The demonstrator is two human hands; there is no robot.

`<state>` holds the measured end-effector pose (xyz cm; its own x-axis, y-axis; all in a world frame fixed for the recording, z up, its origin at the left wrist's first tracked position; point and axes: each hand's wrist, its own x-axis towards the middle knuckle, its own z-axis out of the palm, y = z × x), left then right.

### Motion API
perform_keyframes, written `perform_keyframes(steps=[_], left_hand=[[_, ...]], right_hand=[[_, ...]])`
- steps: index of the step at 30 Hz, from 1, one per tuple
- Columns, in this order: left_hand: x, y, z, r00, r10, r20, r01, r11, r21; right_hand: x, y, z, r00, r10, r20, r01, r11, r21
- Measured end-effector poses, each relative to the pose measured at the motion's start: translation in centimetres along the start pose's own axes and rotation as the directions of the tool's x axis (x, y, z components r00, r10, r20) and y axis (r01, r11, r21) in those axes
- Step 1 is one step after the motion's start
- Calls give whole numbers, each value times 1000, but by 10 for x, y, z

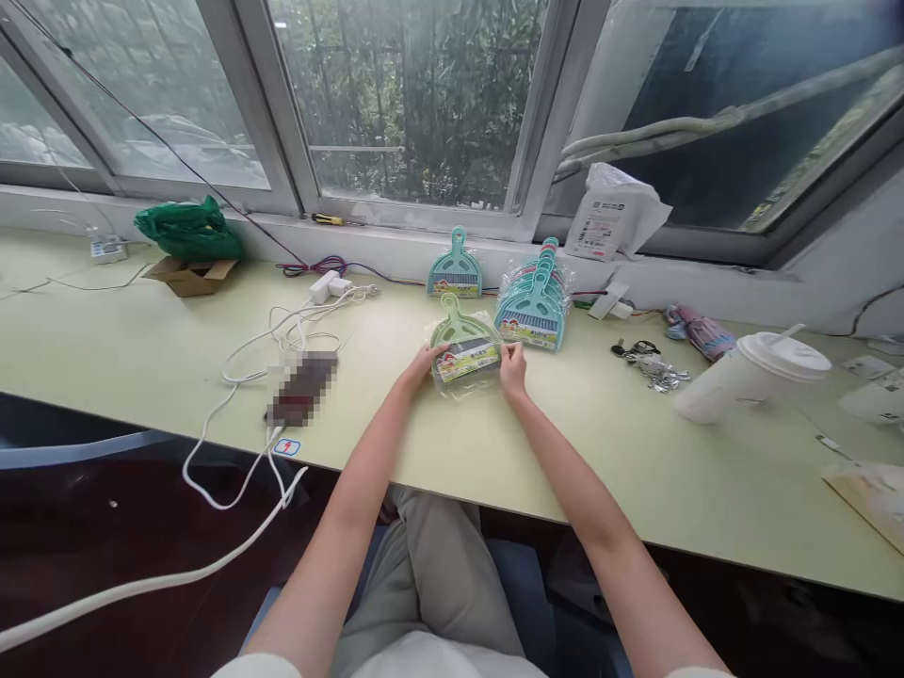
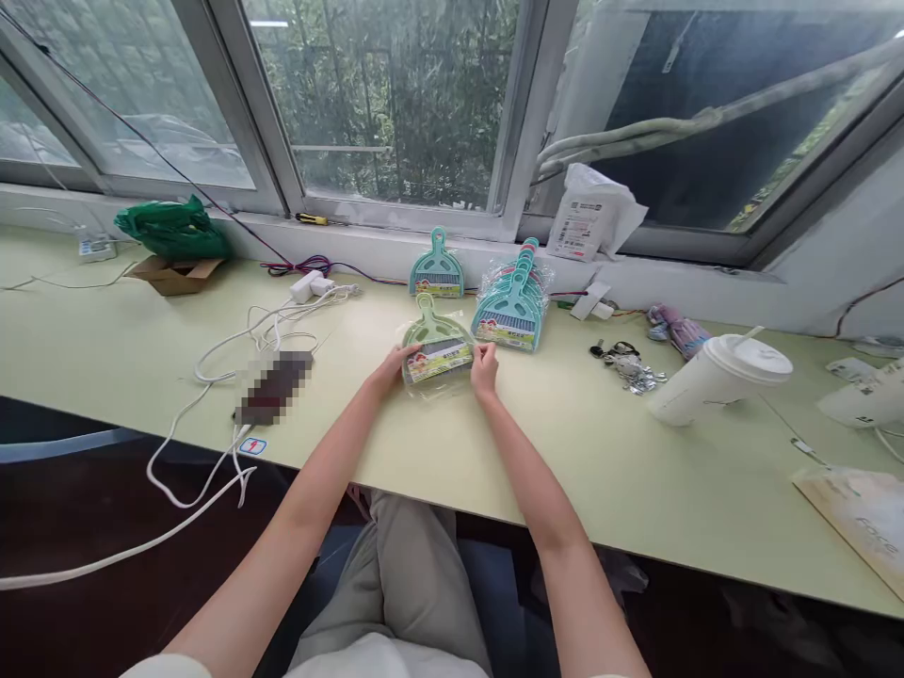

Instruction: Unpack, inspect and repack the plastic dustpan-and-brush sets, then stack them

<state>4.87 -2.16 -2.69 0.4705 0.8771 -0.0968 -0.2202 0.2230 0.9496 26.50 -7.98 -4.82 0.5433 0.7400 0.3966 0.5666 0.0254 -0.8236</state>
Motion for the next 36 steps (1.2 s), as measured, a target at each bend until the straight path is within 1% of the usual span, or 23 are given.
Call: perform_keyframes(steps=[2,4,6,8,9,11,13,16,19,23,26,29,32,34,36], left_hand=[[3,3,-8,995,1,-97,-8,997,-71],[6,9,-17,981,27,-190,-55,988,-146],[9,14,-24,965,35,-261,-91,974,-207],[13,17,-27,951,23,-310,-101,967,-235],[14,17,-28,945,15,-326,-97,967,-237],[17,17,-26,939,21,-343,-102,971,-218],[19,16,-23,940,56,-336,-121,977,-175],[18,17,-21,952,76,-295,-120,983,-136],[17,18,-23,953,72,-295,-112,986,-120],[19,17,-27,949,66,-309,-100,990,-96],[19,16,-28,949,63,-308,-94,992,-88],[20,15,-29,952,40,-305,-64,995,-70],[22,15,-30,952,29,-304,-50,997,-62],[23,14,-32,951,32,-306,-55,996,-67],[24,15,-33,950,30,-312,-59,995,-83]], right_hand=[[3,1,0,991,-117,60,124,983,-132],[14,12,-10,970,-218,105,241,914,-327],[30,26,-22,948,-240,207,314,809,-496],[47,37,-28,926,-215,310,366,714,-597],[55,41,-29,918,-211,336,386,673,-631],[71,44,-25,911,-242,333,410,600,-687],[88,43,-18,913,-304,273,402,546,-735],[112,41,-8,910,-381,162,349,498,-794],[133,46,0,886,-444,131,349,454,-820],[150,58,7,858,-501,114,364,437,-822],[149,59,5,859,-499,116,375,458,-806],[139,54,-4,853,-498,154,418,477,-773],[125,47,-17,840,-512,178,462,505,-729],[113,42,-25,840,-519,156,467,548,-694],[98,34,-32,848,-519,105,457,618,-640]])
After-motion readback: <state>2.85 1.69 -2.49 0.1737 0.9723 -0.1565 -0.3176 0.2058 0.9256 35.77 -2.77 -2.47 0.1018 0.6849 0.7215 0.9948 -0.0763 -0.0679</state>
